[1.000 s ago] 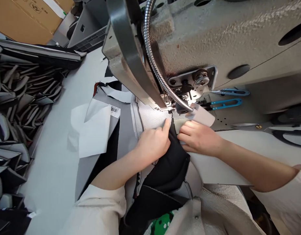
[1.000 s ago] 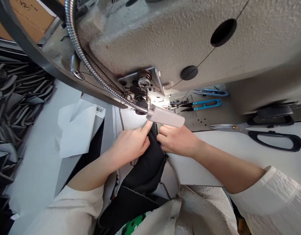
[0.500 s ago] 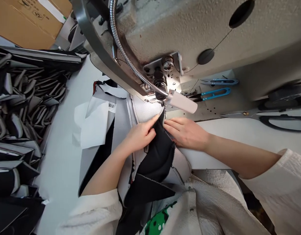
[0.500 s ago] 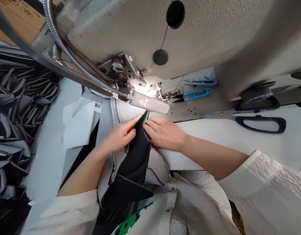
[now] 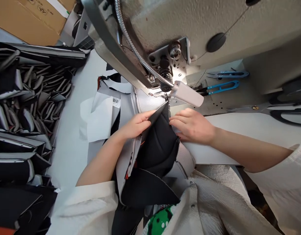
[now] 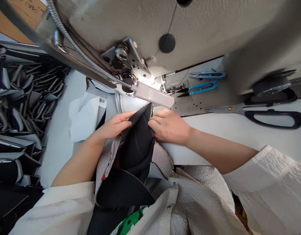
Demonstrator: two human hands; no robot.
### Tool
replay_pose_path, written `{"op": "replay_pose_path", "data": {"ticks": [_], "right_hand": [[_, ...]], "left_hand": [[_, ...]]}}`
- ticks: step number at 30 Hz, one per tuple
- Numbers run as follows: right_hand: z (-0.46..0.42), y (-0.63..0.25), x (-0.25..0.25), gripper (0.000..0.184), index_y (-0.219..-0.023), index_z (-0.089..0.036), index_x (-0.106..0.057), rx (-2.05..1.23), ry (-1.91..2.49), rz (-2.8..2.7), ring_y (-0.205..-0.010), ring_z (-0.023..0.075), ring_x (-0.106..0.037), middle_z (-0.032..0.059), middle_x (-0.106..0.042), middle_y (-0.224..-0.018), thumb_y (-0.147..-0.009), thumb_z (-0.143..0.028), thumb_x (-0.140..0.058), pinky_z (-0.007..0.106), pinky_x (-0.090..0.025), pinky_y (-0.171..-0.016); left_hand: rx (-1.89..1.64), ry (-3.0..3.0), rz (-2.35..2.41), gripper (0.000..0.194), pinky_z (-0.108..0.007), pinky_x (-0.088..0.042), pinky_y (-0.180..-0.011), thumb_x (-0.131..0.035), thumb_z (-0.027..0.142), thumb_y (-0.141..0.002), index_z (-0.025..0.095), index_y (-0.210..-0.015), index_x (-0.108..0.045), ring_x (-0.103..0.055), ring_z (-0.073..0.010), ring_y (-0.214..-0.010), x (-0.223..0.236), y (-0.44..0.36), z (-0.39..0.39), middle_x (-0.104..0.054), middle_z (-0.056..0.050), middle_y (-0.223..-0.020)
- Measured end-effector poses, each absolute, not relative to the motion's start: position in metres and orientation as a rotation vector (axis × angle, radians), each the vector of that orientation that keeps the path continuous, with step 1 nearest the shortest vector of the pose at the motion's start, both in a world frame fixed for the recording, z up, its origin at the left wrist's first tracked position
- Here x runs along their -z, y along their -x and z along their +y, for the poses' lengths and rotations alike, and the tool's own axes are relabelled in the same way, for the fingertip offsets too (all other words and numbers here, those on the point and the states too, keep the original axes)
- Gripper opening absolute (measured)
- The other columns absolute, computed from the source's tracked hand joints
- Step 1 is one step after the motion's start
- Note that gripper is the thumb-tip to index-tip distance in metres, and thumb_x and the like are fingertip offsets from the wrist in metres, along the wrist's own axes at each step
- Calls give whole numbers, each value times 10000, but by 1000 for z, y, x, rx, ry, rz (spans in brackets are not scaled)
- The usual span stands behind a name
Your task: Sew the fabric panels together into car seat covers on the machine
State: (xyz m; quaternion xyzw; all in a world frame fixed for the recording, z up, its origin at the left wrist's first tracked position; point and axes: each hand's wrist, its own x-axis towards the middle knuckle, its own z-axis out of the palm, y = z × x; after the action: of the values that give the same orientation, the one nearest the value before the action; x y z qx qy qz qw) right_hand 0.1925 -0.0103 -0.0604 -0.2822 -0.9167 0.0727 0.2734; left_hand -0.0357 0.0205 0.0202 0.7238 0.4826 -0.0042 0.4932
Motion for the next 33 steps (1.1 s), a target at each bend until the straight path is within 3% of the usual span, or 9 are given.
{"op": "replay_pose_path", "data": {"ticks": [6,10,14,19,21,25,29,33], "right_hand": [[-9,-192,67,225,-1059,-118,-599,-307,638,-2432,-995,230,-575,118,-672,-1098,-895,-189,-463,355,-408,-792],[-9,-191,66,232,-1057,-101,-598,-360,601,-2441,-1017,229,-578,149,-669,-1079,-900,-186,-451,358,-431,-833],[-11,-189,66,207,-1021,-113,-626,-386,626,-2518,-1048,240,-577,128,-683,-1047,-860,-193,-523,370,-428,-854],[-16,-184,66,163,-928,-132,-655,-335,618,-2601,-1081,229,-553,95,-690,-1023,-838,-162,-523,382,-337,-1005],[-17,-186,62,158,-923,-138,-650,-278,696,-2606,-1053,234,-548,95,-685,-999,-833,-168,-523,392,-350,-951],[-18,-195,50,168,-945,-143,-633,-51,842,-2620,-836,234,-547,99,-666,-903,-818,-188,-534,362,-354,-698],[-19,-202,45,439,-1264,-141,-516,-17,576,-2731,-861,229,-535,164,-568,-1257,-832,-216,-528,342,-360,-672],[-22,-203,45,647,-1371,-146,-426,-160,521,-2854,-781,208,-555,217,-425,-1413,-764,-277,-606,335,-384,-644]], "left_hand": [[-60,-1988,1318,621,-313,-421,-1027,-382,182,-828,160,-1449,-378,-535,-217,-1206,-9,28,3,-576,-43,-1326],[276,-2223,1504,622,-310,-476,-906,-351,207,-881,236,-1497,-266,-631,-219,-1042,-16,17,-9,-657,-34,-1197],[533,-2401,1572,616,-297,-494,-770,-324,231,-924,260,-1518,-162,-665,-226,-938,-19,7,-16,-645,-55,-1212],[722,-2460,1571,626,-293,-478,-700,-310,213,-932,245,-1523,-104,-679,-224,-824,-18,-1,-17,-705,-57,-1017],[740,-2467,1575,626,-291,-473,-688,-312,208,-930,256,-1521,-112,-680,-224,-813,-19,-3,-16,-707,-51,-1003],[756,-2470,1579,612,-294,-462,-646,-322,188,-914,288,-1504,-197,-681,-243,-816,-18,-5,-15,-714,-35,-951],[722,-2469,1542,602,-296,-460,-644,-331,208,-917,277,-1503,-209,-685,-244,-811,-16,-2,-14,-720,-36,-939],[708,-2442,1487,605,-293,-463,-661,-317,190,-911,283,-1500,-217,-687,-237,-847,-17,0,-6,-723,-34,-957]]}}
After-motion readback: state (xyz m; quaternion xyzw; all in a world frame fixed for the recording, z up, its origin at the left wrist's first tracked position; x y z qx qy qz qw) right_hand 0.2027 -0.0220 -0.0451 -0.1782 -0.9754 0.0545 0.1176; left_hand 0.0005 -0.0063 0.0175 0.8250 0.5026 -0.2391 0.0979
